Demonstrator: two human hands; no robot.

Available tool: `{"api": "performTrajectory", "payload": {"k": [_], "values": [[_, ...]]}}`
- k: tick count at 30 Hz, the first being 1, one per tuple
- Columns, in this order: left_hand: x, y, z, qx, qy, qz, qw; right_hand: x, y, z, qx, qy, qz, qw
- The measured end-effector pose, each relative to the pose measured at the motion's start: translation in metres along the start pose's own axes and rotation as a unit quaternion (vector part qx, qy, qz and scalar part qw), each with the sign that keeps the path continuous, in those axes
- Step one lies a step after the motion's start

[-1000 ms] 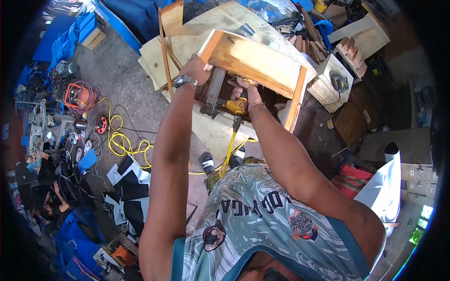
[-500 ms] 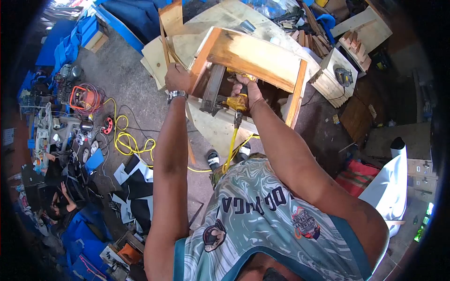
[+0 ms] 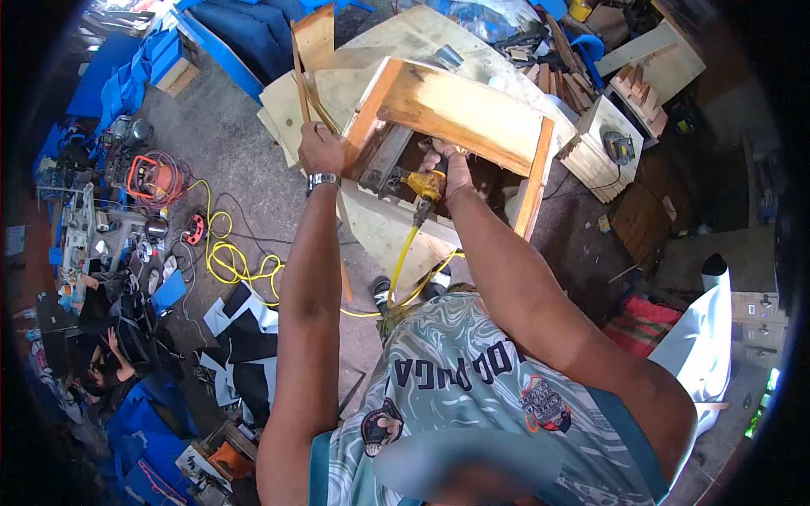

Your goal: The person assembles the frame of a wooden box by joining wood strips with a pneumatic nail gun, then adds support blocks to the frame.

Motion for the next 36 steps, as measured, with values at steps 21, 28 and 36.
{"api": "performTrajectory", "payload": {"k": [21,28,36], "values": [[-0.022,0.009,-0.007,-0.004,-0.015,0.039,0.999,-0.001,-0.006,0.021,-0.008,0.037,0.028,0.999],[-0.019,0.010,-0.009,-0.007,0.007,0.044,0.999,0.003,0.000,0.024,0.002,0.039,0.025,0.999],[-0.018,0.008,-0.008,0.005,0.010,0.031,0.999,0.001,-0.004,0.018,-0.047,0.029,0.019,0.998]]}}
Point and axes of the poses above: each hand's wrist, its own z-axis towards the middle knuckle, its own y-axis out of the back of the hand, x = y × z, the point moved 9 cm from there along z, towards the middle knuckle, and after that the axes turned 2 degrees about x, right-handed, at the moved point
